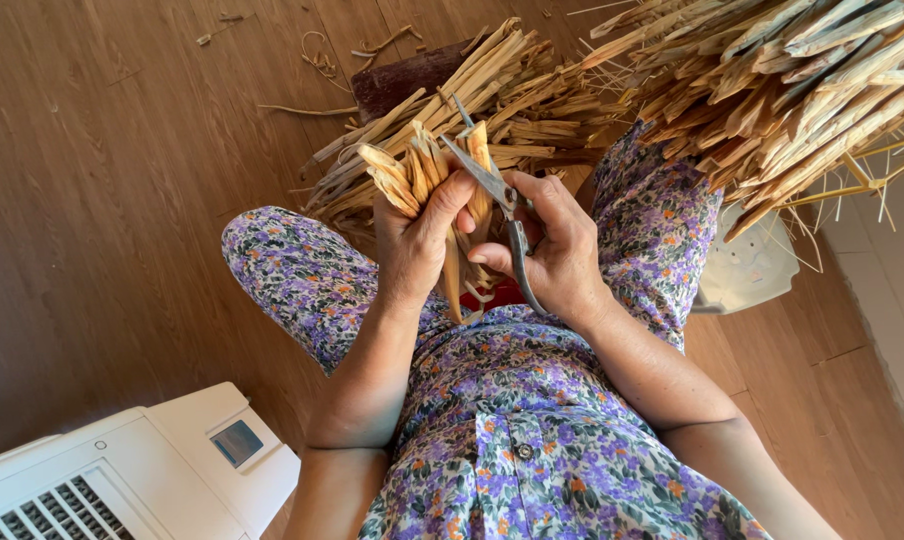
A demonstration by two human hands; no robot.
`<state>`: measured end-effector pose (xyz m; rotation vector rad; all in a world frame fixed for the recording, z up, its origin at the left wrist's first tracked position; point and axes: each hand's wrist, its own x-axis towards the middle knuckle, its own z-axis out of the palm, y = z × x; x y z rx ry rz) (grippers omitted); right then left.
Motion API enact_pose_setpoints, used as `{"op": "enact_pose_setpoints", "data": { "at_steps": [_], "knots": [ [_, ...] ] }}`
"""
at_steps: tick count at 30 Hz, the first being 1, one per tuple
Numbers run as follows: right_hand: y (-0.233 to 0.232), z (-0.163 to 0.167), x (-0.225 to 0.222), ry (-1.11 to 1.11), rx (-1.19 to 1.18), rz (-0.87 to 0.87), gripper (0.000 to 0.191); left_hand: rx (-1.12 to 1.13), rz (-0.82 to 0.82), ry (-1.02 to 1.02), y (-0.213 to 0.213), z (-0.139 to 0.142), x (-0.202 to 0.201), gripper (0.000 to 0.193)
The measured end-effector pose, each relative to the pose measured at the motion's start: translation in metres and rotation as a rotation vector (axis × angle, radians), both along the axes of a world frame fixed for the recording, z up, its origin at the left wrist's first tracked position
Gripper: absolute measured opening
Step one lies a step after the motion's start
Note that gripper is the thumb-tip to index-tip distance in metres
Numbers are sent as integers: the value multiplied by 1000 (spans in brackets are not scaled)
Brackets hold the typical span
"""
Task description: The person sits cross-legged on a wooden floor and uses shears to trim and split dried plant strips. They repeatedly pick up bundles, cut them into shorter pieces, and place the trimmed pieces into a pile beside them.
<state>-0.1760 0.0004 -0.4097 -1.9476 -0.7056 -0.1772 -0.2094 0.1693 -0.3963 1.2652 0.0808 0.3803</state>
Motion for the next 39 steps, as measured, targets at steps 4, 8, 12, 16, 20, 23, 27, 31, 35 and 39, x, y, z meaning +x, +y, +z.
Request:
{"op": "enact_pose_setpoints", "data": {
  "at_steps": [4,8,12,16,20,23,27,31,35,39],
  "knots": [
    [0,-7,0,18,75,9,70,-11,-7,22,-1,-3,1,21],
    [-1,-13,0,-46,136,46,62,26,-5,16,1,-9,3,23],
    [-3,-21,2,98,148,21,62,166,-42,-35,3,-16,2,23],
    [-6,-36,5,239,244,24,58,372,-80,-52,7,-19,3,20],
    [-20,-62,22,601,353,-157,50,233,-21,-122,34,1,6,22],
    [-29,-89,47,322,343,-176,38,104,90,-137,71,36,2,22],
    [-29,-126,69,472,306,-263,38,605,407,-229,93,65,13,26],
    [-26,-136,76,504,219,-273,53,1025,329,48,72,42,58,22],
    [-24,-121,81,575,122,-266,67,1194,-18,256,32,-18,164,24],
    [-22,-108,84,483,202,-228,65,1289,-221,455,16,-71,211,31]
  ]
}}
